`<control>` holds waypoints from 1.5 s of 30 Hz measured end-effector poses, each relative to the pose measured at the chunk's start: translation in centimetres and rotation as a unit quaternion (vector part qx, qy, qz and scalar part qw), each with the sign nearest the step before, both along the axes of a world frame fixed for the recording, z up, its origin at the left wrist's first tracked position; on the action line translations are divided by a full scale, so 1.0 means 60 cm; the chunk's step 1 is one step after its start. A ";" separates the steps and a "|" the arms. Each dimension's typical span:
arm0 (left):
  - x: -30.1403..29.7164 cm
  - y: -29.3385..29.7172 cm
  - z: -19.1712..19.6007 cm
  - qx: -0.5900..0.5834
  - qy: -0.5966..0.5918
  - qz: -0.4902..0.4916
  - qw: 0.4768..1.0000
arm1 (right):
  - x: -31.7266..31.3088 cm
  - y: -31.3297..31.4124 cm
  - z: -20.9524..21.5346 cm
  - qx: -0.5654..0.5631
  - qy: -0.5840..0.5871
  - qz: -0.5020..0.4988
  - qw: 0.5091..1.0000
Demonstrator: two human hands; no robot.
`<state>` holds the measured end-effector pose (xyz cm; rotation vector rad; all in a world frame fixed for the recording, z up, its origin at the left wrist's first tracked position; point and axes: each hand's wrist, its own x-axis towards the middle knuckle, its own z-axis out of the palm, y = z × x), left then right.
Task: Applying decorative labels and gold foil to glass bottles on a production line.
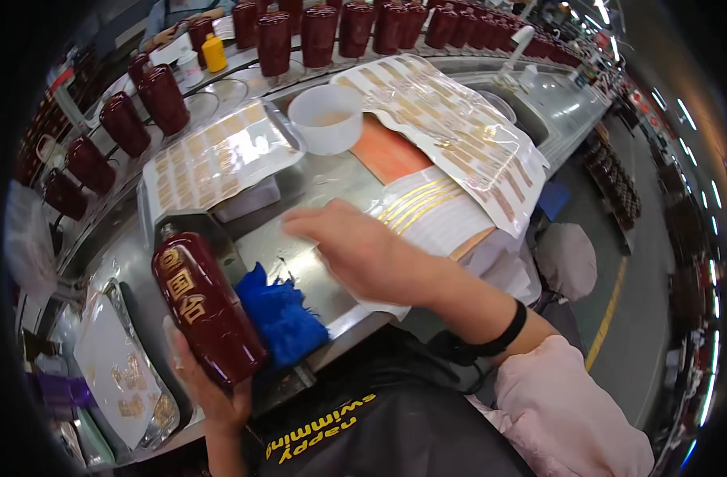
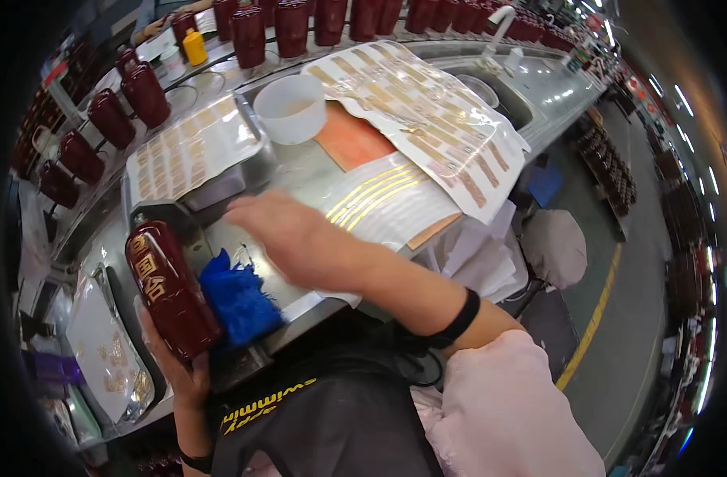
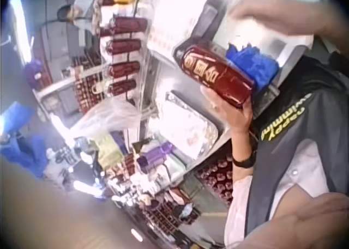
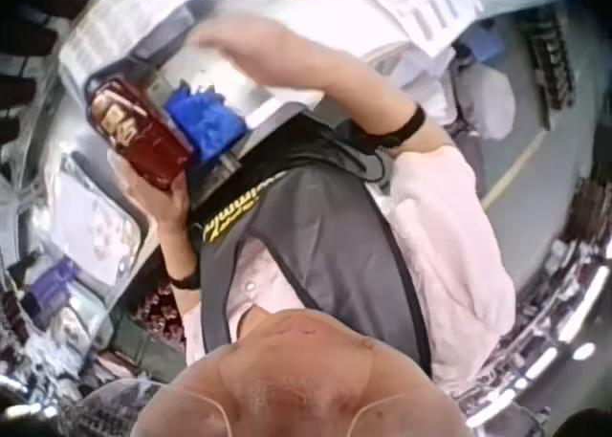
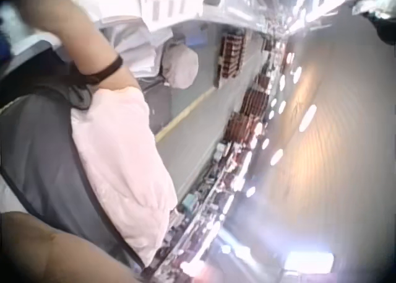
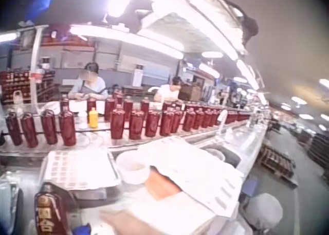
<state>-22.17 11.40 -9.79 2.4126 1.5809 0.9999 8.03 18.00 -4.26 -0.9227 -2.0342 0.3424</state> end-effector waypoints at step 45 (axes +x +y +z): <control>0.008 0.011 -0.067 -0.057 -0.214 -0.014 0.975 | 0.787 0.239 -0.037 -0.459 -0.131 -0.484 0.734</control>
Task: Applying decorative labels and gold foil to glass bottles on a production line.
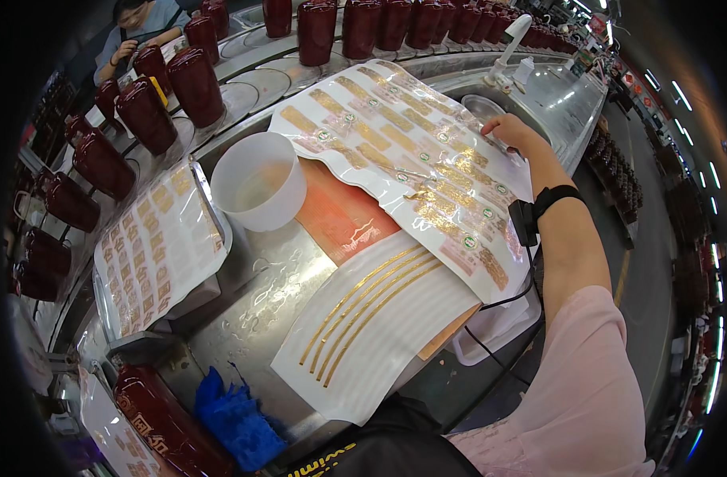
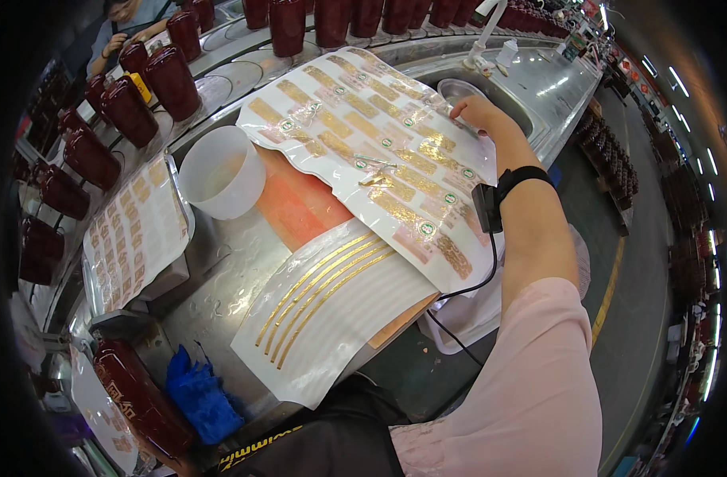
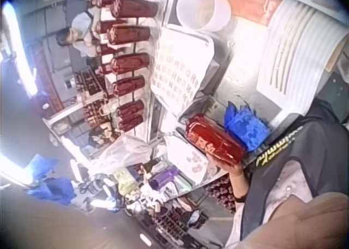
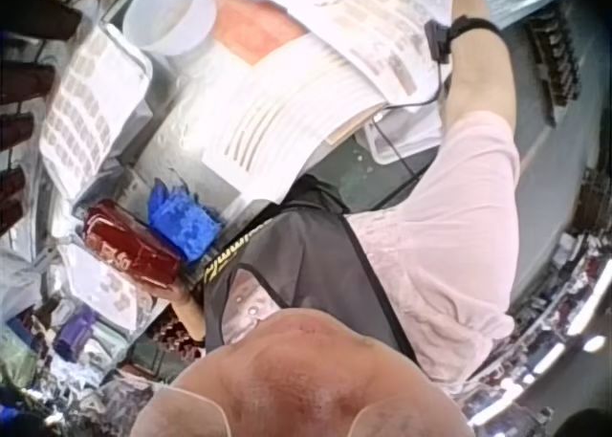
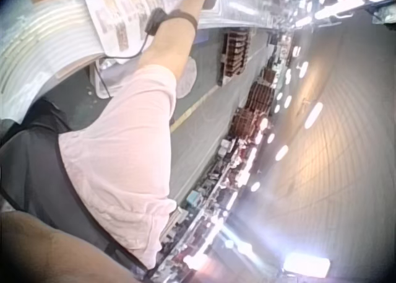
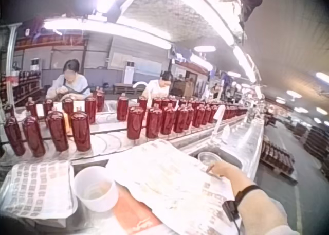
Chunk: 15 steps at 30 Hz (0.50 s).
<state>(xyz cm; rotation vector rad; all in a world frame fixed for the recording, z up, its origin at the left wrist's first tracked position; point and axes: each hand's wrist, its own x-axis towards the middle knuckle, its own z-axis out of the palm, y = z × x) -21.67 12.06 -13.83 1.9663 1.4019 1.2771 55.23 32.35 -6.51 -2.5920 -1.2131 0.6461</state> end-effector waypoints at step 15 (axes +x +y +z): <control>-0.019 -0.032 0.022 0.012 0.008 -0.008 1.000 | -0.051 0.119 0.013 0.012 -0.228 0.190 0.955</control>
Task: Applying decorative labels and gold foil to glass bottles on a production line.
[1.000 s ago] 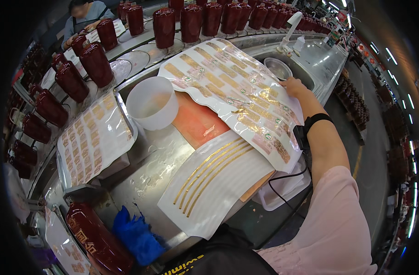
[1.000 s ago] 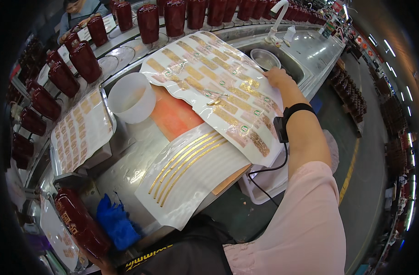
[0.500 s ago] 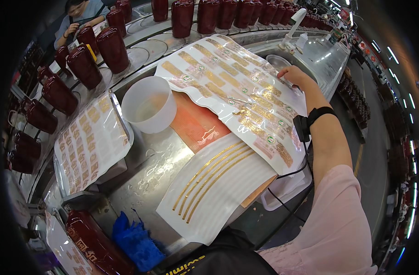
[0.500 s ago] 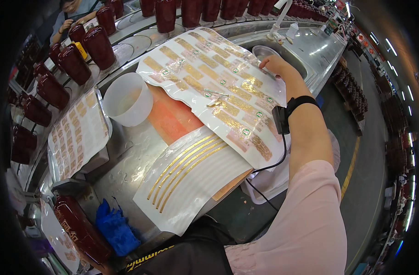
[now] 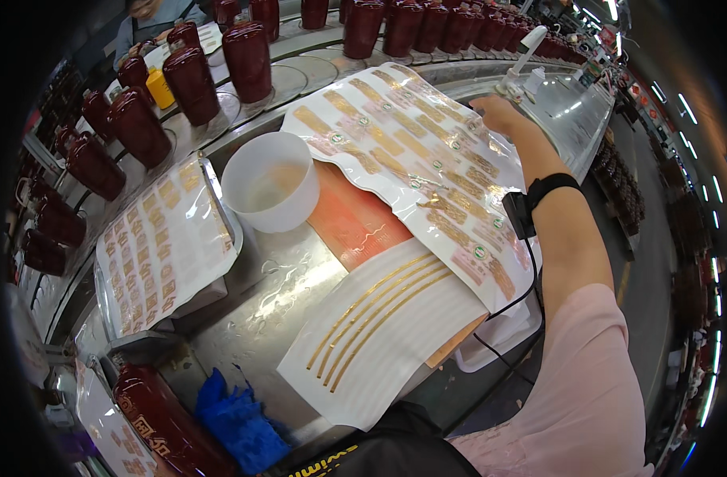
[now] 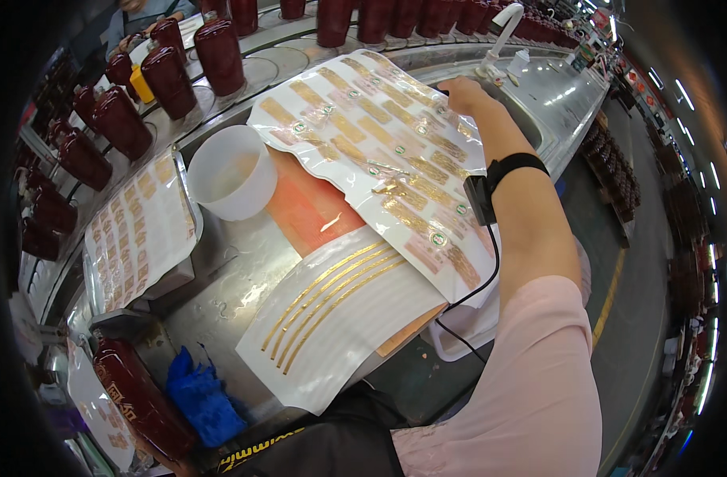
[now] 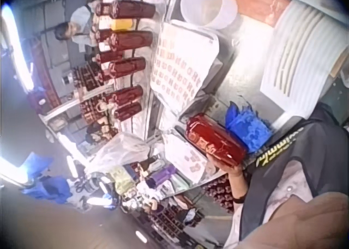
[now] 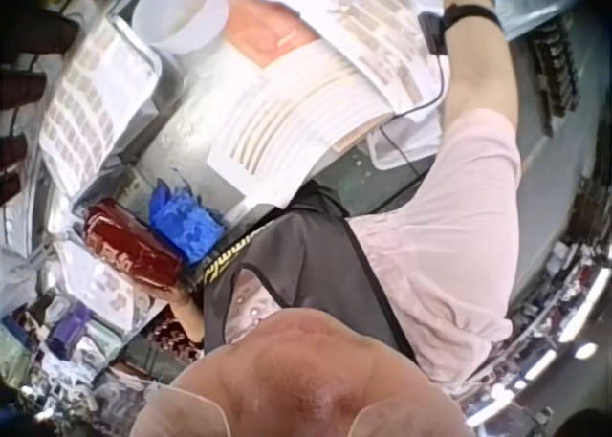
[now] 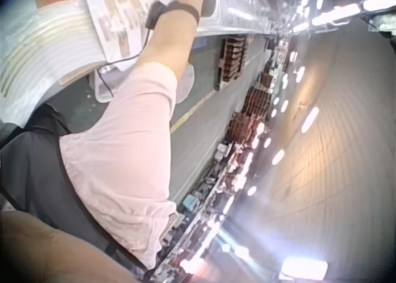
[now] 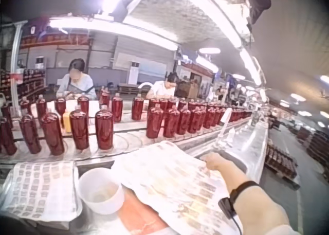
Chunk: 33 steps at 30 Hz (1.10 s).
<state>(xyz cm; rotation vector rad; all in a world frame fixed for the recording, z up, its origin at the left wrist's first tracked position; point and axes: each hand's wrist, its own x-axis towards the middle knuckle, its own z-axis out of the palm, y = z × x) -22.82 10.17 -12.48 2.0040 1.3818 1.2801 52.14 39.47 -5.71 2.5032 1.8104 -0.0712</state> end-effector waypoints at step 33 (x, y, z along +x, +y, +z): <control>-0.019 0.010 -0.025 0.001 0.043 0.050 0.998 | -0.026 -0.051 -0.035 0.146 -0.156 0.143 0.966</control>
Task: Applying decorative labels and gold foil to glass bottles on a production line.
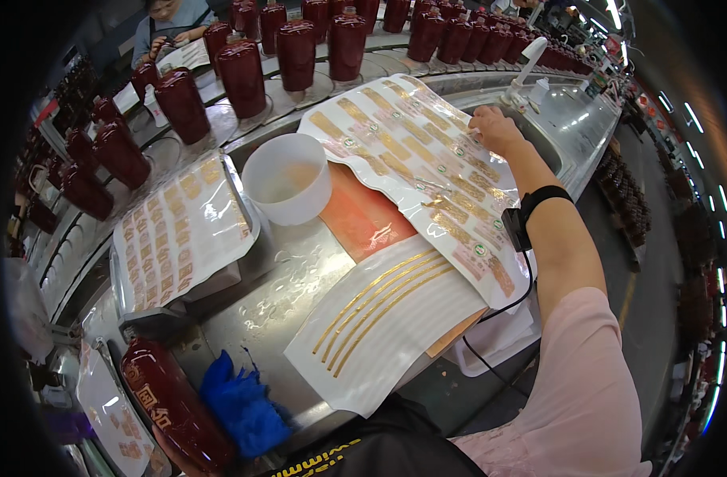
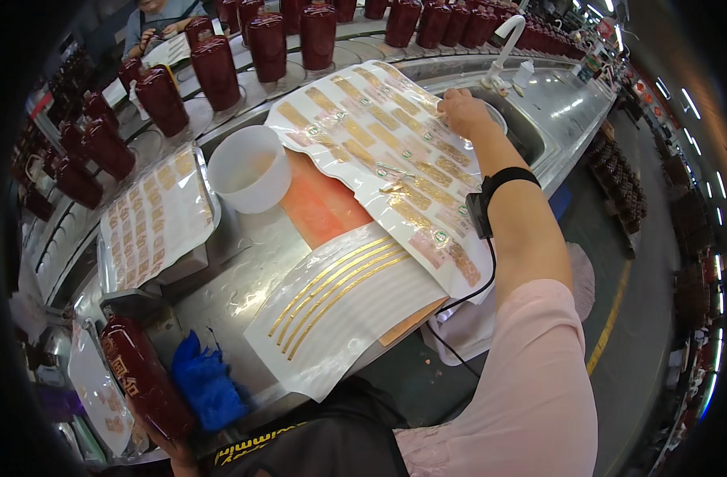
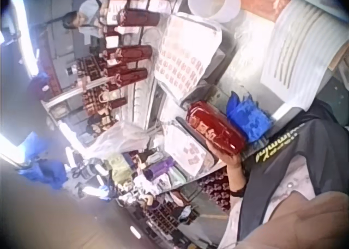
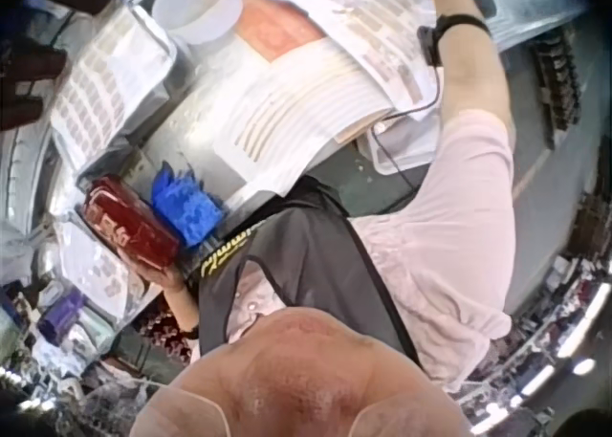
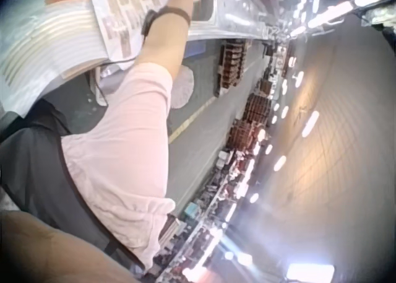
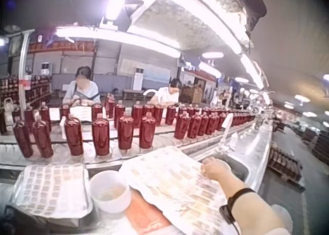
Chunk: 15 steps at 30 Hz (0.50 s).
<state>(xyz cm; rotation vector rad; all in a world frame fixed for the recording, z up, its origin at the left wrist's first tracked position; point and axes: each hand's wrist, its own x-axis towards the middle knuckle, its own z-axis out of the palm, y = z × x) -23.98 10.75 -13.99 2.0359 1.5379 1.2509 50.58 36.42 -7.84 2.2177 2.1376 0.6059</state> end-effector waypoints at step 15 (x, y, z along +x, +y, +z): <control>0.039 -0.008 0.119 -0.029 0.003 -0.015 0.999 | -0.082 -0.012 0.087 -0.004 0.138 0.027 0.990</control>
